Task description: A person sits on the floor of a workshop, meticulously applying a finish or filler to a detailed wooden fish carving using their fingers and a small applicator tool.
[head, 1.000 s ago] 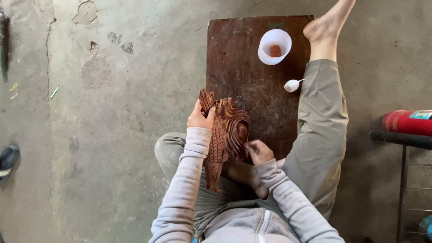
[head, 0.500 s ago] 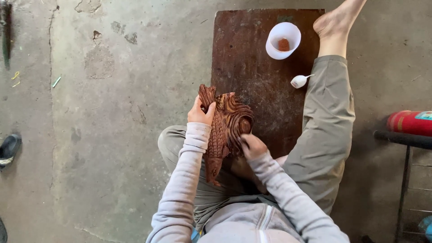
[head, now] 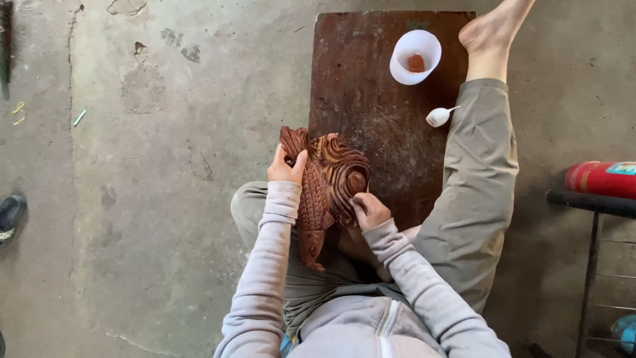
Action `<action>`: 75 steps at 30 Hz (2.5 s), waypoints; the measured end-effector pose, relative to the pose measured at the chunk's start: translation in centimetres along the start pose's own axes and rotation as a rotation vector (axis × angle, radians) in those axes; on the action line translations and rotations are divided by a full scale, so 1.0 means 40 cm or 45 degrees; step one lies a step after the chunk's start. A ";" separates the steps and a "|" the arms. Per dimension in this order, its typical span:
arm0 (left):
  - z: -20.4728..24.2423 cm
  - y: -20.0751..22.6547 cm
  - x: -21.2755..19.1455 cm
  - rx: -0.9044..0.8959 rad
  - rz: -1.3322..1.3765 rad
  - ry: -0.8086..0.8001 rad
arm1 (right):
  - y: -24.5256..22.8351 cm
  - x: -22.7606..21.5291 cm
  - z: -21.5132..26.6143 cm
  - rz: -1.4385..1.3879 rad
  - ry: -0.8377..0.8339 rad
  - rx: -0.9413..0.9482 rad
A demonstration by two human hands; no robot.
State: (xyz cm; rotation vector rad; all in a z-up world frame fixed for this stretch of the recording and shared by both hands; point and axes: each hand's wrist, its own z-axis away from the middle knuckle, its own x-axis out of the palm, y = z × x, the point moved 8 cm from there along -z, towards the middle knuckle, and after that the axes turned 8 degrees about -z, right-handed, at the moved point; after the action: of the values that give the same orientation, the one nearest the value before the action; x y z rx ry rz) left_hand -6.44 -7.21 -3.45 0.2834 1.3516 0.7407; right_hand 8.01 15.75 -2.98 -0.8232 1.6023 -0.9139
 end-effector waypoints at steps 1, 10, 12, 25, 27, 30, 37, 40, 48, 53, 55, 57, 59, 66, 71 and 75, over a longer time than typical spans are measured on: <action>-0.002 -0.016 0.005 -0.001 -0.002 0.002 | -0.005 -0.004 0.009 -0.003 -0.001 0.000; -0.012 -0.054 0.024 -0.118 0.152 0.040 | 0.176 -0.031 0.189 0.030 0.052 0.324; 0.006 -0.074 0.029 -0.174 0.248 0.036 | 0.189 -0.045 0.180 0.079 0.075 0.424; 0.120 -0.176 0.120 -0.178 0.625 -0.020 | 0.075 -0.035 0.094 0.227 0.122 0.170; 0.126 -0.180 0.116 -0.258 0.351 -0.054 | 0.000 -0.007 0.041 0.341 0.121 -0.167; 0.118 -0.185 0.116 -0.303 0.216 -0.087 | -0.057 -0.022 0.025 0.231 0.056 -0.290; 0.094 -0.248 0.184 -0.314 0.143 -0.070 | -0.042 -0.058 0.071 0.203 0.066 -0.225; 0.097 -0.252 0.179 -0.303 0.137 -0.076 | -0.021 -0.039 0.062 0.246 0.119 -0.253; 0.100 -0.239 0.183 -0.394 0.049 -0.149 | 0.035 -0.024 0.082 0.252 0.145 -0.248; 0.095 -0.239 0.167 -0.413 0.065 -0.151 | 0.002 -0.044 0.096 0.195 0.081 -0.246; 0.092 -0.241 0.174 -0.411 0.063 -0.153 | -0.001 -0.070 0.129 0.142 0.058 -0.223; 0.092 -0.240 0.177 -0.409 0.046 -0.143 | 0.039 -0.088 0.164 -0.026 -0.062 0.034; 0.088 -0.251 0.187 -0.393 0.056 -0.132 | 0.079 -0.109 0.171 -0.074 -0.028 0.342; 0.092 -0.247 0.169 -0.387 0.170 -0.092 | 0.231 -0.056 0.227 -1.308 0.003 0.894; 0.095 -0.247 0.172 -0.385 0.168 -0.113 | 0.175 -0.049 0.203 -1.861 -0.180 1.003; 0.099 -0.237 0.169 -0.386 0.194 -0.141 | 0.185 -0.063 0.202 -1.647 -0.118 0.765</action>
State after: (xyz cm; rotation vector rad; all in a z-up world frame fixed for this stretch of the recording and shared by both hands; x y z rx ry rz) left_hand 0.56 -9.14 -13.39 0.1837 1.1031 1.0297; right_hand 16.01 20.24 -9.52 -1.4049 0.4637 -2.0600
